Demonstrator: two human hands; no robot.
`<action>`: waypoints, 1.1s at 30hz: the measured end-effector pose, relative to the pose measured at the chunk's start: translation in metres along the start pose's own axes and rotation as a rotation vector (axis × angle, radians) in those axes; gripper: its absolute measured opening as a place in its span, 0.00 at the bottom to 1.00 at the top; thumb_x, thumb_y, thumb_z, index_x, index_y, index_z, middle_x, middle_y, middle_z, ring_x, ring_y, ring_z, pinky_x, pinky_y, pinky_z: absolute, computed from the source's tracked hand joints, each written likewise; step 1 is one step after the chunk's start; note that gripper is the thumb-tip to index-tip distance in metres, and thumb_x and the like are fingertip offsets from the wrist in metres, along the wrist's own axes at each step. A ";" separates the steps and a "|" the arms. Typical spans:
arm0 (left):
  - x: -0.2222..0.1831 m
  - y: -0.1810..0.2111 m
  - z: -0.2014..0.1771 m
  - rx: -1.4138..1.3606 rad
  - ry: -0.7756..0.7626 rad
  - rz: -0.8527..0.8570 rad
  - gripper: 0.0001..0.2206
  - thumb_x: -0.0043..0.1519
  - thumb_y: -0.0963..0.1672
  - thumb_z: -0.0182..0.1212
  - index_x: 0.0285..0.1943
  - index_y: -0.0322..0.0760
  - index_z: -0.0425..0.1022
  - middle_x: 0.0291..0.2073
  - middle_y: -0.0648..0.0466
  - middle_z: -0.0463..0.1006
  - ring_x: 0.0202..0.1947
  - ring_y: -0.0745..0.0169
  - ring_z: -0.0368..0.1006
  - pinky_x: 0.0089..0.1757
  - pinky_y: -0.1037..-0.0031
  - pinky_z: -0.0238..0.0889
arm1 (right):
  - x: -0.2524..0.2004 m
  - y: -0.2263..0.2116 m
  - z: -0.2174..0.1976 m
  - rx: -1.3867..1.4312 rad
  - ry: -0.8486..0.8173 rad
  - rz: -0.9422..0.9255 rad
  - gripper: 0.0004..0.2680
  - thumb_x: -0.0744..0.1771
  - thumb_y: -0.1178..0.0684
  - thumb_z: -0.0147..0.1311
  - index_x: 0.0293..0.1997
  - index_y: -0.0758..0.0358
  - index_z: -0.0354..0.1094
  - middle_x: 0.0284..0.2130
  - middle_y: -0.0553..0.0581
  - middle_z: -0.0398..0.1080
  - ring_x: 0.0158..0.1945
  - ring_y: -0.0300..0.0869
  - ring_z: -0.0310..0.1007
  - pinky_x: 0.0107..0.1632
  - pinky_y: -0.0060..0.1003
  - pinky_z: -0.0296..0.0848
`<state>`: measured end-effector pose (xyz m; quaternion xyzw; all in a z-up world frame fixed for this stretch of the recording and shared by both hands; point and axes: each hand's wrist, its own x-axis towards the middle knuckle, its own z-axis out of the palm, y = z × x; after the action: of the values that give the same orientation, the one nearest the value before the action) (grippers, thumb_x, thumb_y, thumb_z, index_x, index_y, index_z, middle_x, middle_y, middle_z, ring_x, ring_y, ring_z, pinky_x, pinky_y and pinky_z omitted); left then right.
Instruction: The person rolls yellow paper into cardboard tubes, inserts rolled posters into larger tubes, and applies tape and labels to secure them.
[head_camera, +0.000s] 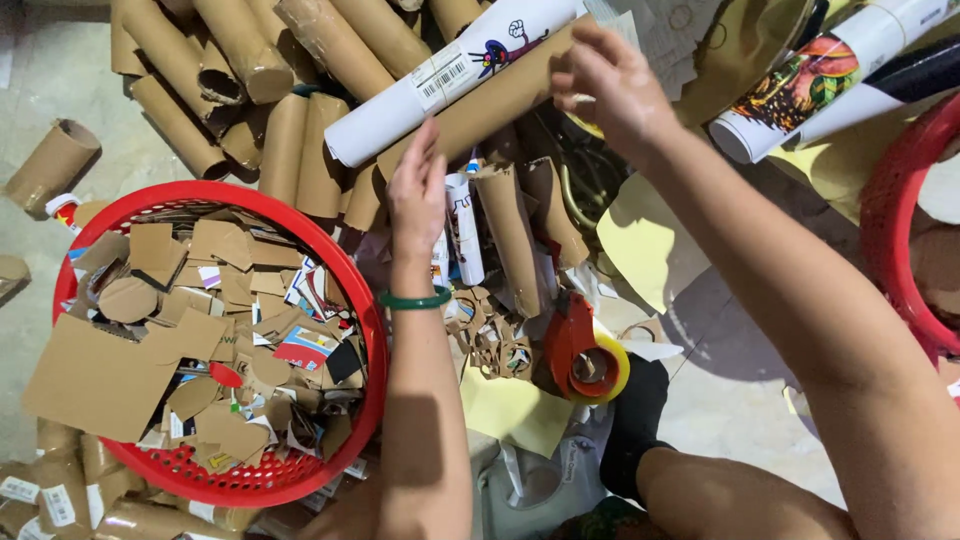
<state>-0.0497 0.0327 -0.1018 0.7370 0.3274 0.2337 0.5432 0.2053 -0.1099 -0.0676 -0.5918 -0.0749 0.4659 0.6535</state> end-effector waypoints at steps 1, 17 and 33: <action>-0.013 -0.009 0.001 0.005 -0.002 0.002 0.22 0.69 0.38 0.54 0.74 0.37 0.64 0.66 0.40 0.73 0.63 0.55 0.74 0.62 0.66 0.68 | -0.006 0.016 -0.003 0.006 -0.001 -0.001 0.17 0.70 0.52 0.53 0.67 0.63 0.57 0.47 0.54 0.74 0.47 0.37 0.77 0.49 0.36 0.79; -0.122 -0.037 0.048 0.881 0.383 0.046 0.23 0.46 0.43 0.77 0.50 0.48 0.72 0.52 0.42 0.71 0.55 0.39 0.68 0.57 0.56 0.59 | -0.082 0.101 0.012 -0.936 -0.272 -0.262 0.36 0.64 0.54 0.65 0.77 0.57 0.39 0.58 0.71 0.65 0.52 0.57 0.74 0.58 0.49 0.70; -0.113 -0.045 0.038 0.510 0.479 -0.174 0.25 0.52 0.41 0.74 0.58 0.30 0.70 0.49 0.42 0.72 0.50 0.50 0.72 0.53 0.62 0.68 | -0.093 0.122 -0.010 -0.727 -0.222 -0.202 0.35 0.65 0.56 0.63 0.78 0.62 0.37 0.41 0.63 0.78 0.43 0.48 0.79 0.50 0.42 0.76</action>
<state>-0.1101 -0.0664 -0.1543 0.7424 0.5549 0.2634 0.2676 0.0970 -0.1982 -0.1318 -0.7203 -0.3633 0.4037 0.4315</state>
